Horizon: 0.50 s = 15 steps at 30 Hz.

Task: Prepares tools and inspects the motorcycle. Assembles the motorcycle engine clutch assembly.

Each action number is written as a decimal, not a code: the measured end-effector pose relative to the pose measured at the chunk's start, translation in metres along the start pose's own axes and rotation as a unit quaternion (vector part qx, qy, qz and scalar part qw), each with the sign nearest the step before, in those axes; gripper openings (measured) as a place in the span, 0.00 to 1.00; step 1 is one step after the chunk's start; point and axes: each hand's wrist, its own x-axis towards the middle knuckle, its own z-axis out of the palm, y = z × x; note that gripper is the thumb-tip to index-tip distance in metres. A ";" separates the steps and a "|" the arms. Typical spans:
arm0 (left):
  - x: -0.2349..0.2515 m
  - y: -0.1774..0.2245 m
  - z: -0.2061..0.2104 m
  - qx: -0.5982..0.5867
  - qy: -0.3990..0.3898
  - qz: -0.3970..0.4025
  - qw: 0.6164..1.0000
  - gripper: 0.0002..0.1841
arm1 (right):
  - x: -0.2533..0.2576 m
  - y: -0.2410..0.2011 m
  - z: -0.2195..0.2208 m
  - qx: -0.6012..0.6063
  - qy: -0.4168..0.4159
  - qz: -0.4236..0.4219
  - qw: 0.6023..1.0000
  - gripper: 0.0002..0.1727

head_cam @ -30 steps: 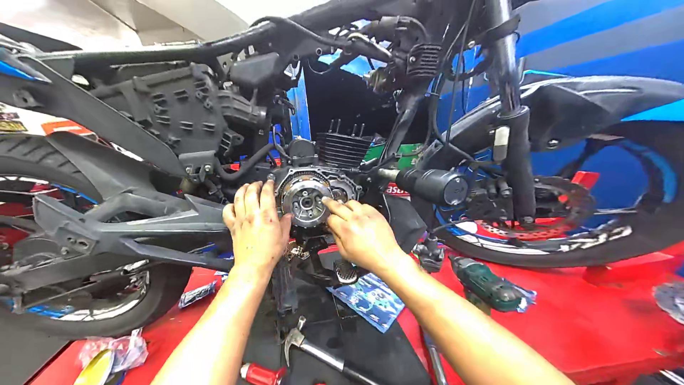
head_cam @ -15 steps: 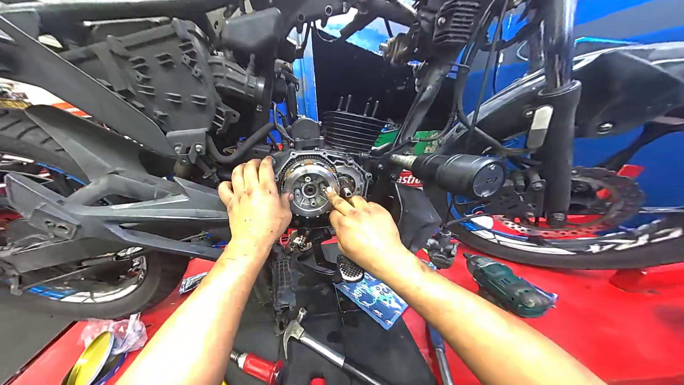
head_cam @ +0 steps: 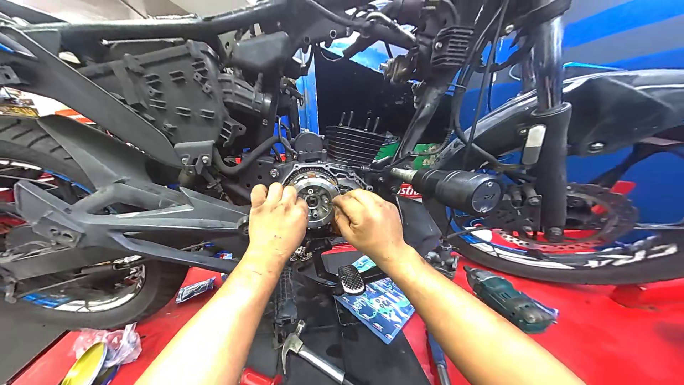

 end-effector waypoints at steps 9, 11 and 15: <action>0.003 0.001 0.007 0.029 0.012 0.055 0.998 0.13 | 0.009 0.012 0.024 -0.061 -0.038 -0.180 0.981 0.09; 0.002 -0.004 0.014 0.025 0.046 0.075 0.996 0.14 | 0.013 0.013 0.026 -0.062 -0.042 -0.196 0.978 0.09; 0.000 -0.009 0.022 0.016 0.077 0.092 0.993 0.15 | 0.019 0.016 0.027 -0.052 -0.048 -0.220 0.973 0.08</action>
